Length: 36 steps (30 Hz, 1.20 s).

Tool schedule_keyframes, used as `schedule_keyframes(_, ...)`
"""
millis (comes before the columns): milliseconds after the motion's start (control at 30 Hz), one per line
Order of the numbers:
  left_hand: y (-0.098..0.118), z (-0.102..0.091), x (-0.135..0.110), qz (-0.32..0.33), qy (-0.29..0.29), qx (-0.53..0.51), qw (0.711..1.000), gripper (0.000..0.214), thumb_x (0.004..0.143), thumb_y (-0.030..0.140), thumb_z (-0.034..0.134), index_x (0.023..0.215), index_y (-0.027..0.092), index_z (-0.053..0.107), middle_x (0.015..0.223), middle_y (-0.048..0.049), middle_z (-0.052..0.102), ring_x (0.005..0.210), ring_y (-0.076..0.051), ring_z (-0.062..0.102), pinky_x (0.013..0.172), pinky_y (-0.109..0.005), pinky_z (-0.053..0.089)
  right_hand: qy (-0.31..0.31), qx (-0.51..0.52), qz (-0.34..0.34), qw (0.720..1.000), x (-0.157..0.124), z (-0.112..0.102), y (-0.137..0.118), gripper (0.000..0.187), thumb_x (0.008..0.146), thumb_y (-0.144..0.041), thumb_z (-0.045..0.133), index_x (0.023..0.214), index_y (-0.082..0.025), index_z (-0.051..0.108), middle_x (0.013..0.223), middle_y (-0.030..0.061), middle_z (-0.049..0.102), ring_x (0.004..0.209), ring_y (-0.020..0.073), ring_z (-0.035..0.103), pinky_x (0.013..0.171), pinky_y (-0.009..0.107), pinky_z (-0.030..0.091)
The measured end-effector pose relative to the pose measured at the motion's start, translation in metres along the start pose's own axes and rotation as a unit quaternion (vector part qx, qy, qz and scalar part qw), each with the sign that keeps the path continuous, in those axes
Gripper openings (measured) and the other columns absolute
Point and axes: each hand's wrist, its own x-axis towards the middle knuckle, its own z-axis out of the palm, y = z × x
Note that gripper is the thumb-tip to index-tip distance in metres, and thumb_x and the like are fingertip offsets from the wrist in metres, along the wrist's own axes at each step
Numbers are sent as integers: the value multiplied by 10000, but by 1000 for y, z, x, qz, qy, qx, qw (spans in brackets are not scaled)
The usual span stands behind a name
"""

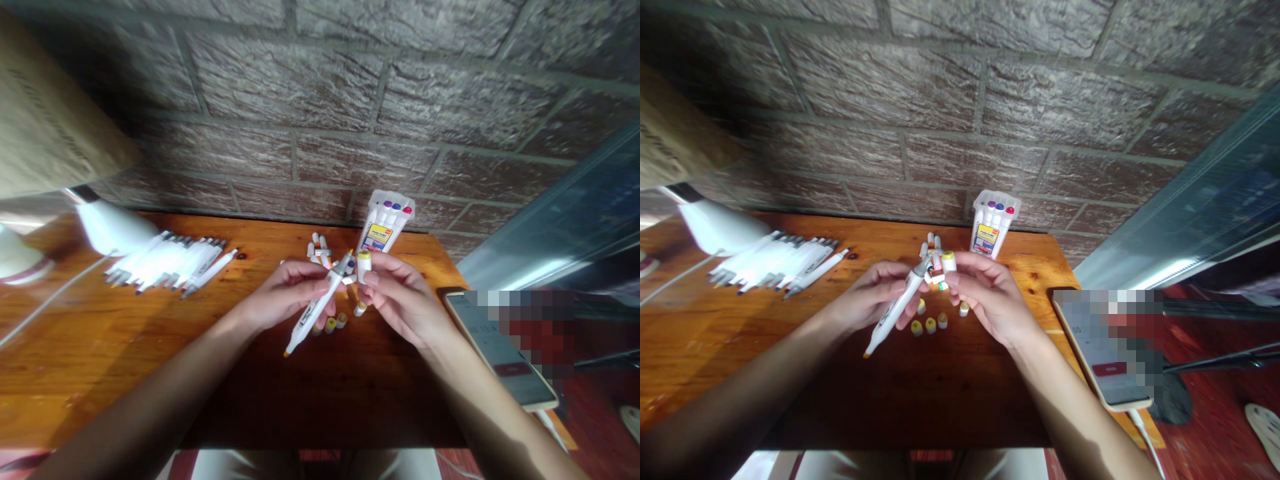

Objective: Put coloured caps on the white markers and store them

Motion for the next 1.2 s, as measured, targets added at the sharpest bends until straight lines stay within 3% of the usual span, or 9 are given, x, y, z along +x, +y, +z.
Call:
schedule_keyframes(200,-2,0,-2,-14,-2,11,1000,286,797,389,802,927,135,774,644,-45,730,472,-119,651,422,-164,483,-4,-12,-15,1000,2,3,1,199,712,-172,858,893,-232,801,801,-13,729,641,74,586,577,189,496)
schedule_keyframes(467,-5,-2,-3,-45,20,41,998,410,752,462,820,948,106,765,628,-64,720,429,-132,622,400,-194,486,2,-18,-10,1000,2,4,1,211,702,-189,870,895,-231,797,768,-20,709,652,83,586,597,200,506)
schedule_keyframes(1200,-4,4,-1,-52,7,18,998,347,804,438,779,955,125,780,643,-56,725,408,-124,617,380,-188,473,-1,-52,-20,998,1,0,5,216,726,-247,863,927,-239,784,831,-8,735,671,105,603,617,241,508)
